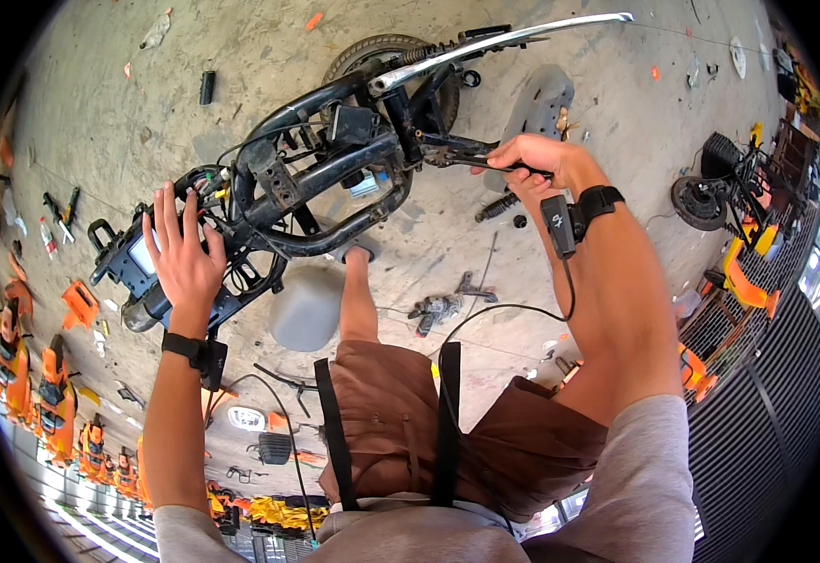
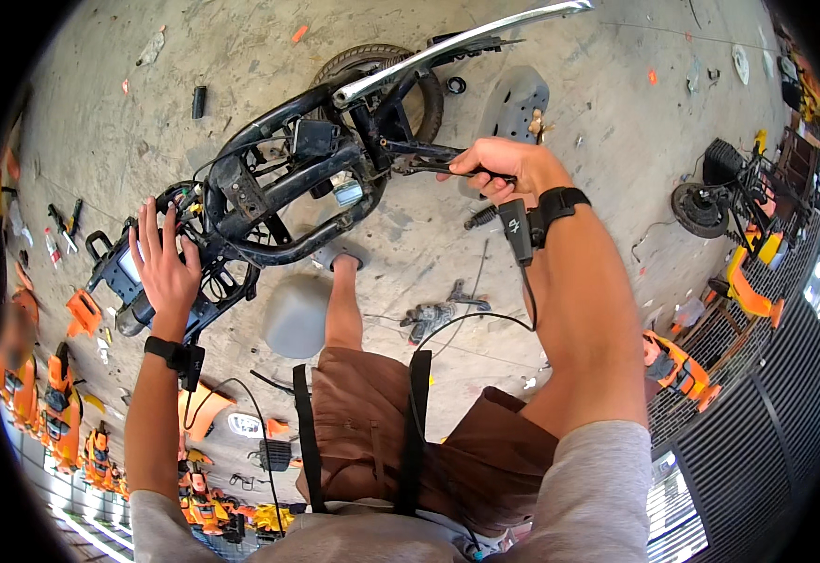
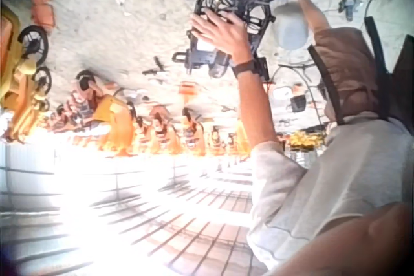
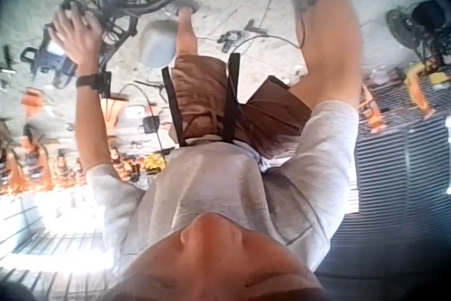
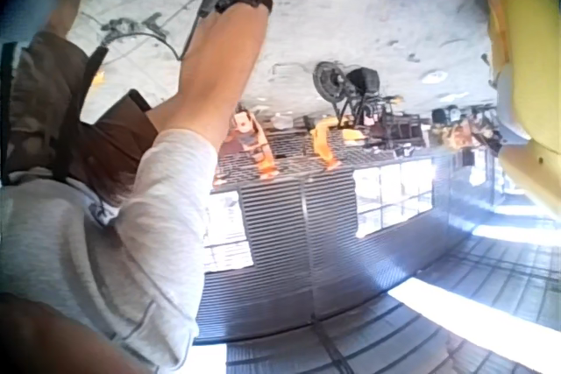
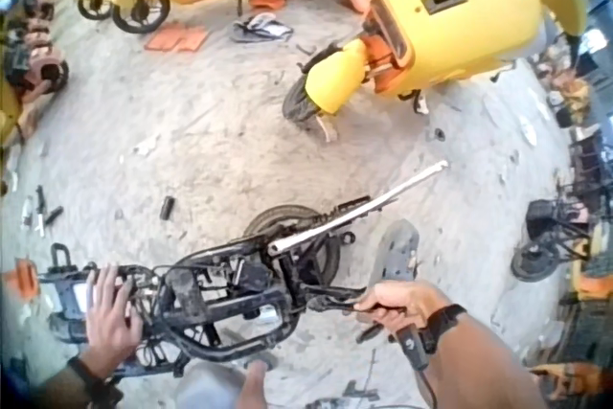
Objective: The person assembles a scooter frame by attaching a metal chain to the rear wheel area using a wrench. They repeatedly tighten the chain and adjust its position while holding the frame steady.
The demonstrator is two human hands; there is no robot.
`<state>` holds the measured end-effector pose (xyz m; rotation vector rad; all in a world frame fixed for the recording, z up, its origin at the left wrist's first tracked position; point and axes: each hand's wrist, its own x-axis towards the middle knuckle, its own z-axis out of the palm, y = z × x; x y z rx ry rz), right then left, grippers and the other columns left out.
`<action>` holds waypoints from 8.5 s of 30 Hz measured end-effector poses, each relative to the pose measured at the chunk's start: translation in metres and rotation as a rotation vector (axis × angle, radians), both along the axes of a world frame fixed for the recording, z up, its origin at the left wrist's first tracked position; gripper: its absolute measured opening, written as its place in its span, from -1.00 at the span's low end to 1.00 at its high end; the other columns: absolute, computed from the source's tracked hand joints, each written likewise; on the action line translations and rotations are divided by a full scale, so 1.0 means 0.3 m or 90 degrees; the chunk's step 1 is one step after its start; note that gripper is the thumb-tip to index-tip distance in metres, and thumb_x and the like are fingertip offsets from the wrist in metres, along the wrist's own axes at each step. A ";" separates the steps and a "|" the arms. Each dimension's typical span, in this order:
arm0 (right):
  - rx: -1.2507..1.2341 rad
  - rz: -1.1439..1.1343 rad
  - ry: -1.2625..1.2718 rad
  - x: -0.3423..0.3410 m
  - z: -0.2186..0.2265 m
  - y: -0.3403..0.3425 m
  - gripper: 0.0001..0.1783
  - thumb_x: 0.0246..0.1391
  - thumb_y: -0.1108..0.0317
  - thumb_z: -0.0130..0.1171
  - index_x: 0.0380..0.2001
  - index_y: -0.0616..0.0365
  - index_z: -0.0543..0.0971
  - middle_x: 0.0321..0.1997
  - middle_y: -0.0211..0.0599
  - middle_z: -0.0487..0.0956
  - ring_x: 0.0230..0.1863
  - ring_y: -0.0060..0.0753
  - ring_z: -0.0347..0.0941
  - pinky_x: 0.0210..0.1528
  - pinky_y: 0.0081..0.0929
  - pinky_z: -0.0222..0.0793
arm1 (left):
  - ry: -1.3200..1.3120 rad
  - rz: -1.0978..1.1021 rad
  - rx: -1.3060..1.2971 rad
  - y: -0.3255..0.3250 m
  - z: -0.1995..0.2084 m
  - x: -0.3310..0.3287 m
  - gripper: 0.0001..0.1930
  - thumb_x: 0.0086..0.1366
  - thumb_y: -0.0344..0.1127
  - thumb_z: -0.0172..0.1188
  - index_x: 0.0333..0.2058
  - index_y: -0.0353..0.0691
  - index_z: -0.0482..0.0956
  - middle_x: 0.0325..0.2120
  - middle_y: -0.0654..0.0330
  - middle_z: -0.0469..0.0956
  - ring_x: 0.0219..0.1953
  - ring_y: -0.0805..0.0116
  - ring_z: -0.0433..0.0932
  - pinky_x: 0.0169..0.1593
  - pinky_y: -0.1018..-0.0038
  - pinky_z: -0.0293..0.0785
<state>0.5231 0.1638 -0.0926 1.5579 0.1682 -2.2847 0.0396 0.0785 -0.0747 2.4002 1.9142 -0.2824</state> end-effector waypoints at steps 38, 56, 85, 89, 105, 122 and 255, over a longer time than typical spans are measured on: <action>-0.083 -0.005 -0.034 -0.087 -0.008 -0.016 -0.70 0.31 0.18 -0.02 -0.01 0.05 0.52 -0.74 -0.66 0.10 -0.81 -0.71 -0.09 -0.74 -0.61 -0.18 | -0.054 0.054 -0.029 -0.009 0.025 -0.023 -0.52 0.20 -0.32 0.04 0.12 -0.25 0.43 0.34 0.04 0.15 0.41 0.12 0.07 0.43 0.11 -0.10; -0.022 0.019 -0.058 -0.188 -0.053 -0.059 -0.70 0.35 0.27 -0.09 0.01 0.15 0.49 -0.69 -0.62 0.11 -0.74 -0.67 -0.05 -0.70 -0.59 -0.15 | -0.077 0.077 -0.033 0.002 0.022 -0.028 -0.49 0.16 -0.31 0.06 0.14 -0.22 0.42 0.36 0.04 0.13 0.41 0.16 0.07 0.44 0.13 -0.13; 0.306 -0.144 -0.409 -0.527 0.037 -0.419 -0.60 0.17 0.28 -0.04 -0.09 0.44 0.41 -0.52 -0.01 0.61 -0.59 -0.12 0.60 -0.41 -0.20 0.54 | -0.020 -0.009 0.021 -0.018 0.002 0.001 -0.53 0.26 -0.22 0.04 0.14 -0.18 0.42 0.34 0.04 0.16 0.39 0.12 0.09 0.42 0.11 -0.13; 0.274 -0.104 -0.317 -0.351 0.053 -0.410 -0.71 0.13 0.31 -0.02 -0.44 0.38 0.48 -0.60 -0.08 0.55 -0.68 -0.20 0.52 -0.59 -0.24 0.43 | 0.007 -0.007 0.010 -0.008 0.008 0.003 -0.54 0.27 -0.22 0.02 0.14 -0.18 0.43 0.34 0.05 0.17 0.39 0.13 0.10 0.42 0.11 -0.11; 0.124 0.074 -0.096 -0.093 -0.010 -0.087 -0.73 0.22 0.25 0.08 -0.53 0.08 0.35 -0.64 -0.50 0.32 -0.71 -0.66 0.05 -0.71 -0.55 -0.16 | -0.005 0.001 0.008 -0.014 0.002 -0.001 -0.53 0.25 -0.26 0.02 0.15 -0.17 0.41 0.34 0.06 0.16 0.40 0.14 0.08 0.42 0.12 -0.12; 0.187 -0.073 -0.184 -0.207 -0.061 -0.271 -0.72 0.19 0.29 0.13 -0.53 0.24 0.49 -0.67 -0.29 0.45 -0.79 -0.47 0.23 -0.76 -0.39 0.09 | 0.010 0.014 -0.012 -0.014 0.020 0.002 -0.52 0.25 -0.25 0.03 0.16 -0.17 0.41 0.36 0.07 0.13 0.41 0.14 0.05 0.43 0.13 -0.15; 0.157 -0.333 -0.526 -0.709 -0.107 -0.306 -0.65 0.18 0.32 0.02 -0.07 0.33 0.30 -0.44 0.07 0.58 -0.66 -0.11 0.53 -0.73 -0.26 0.44 | -0.007 0.025 -0.023 -0.009 0.024 -0.014 -0.51 0.24 -0.22 0.00 0.14 -0.23 0.42 0.36 0.00 0.12 0.42 0.09 0.02 0.43 0.07 -0.18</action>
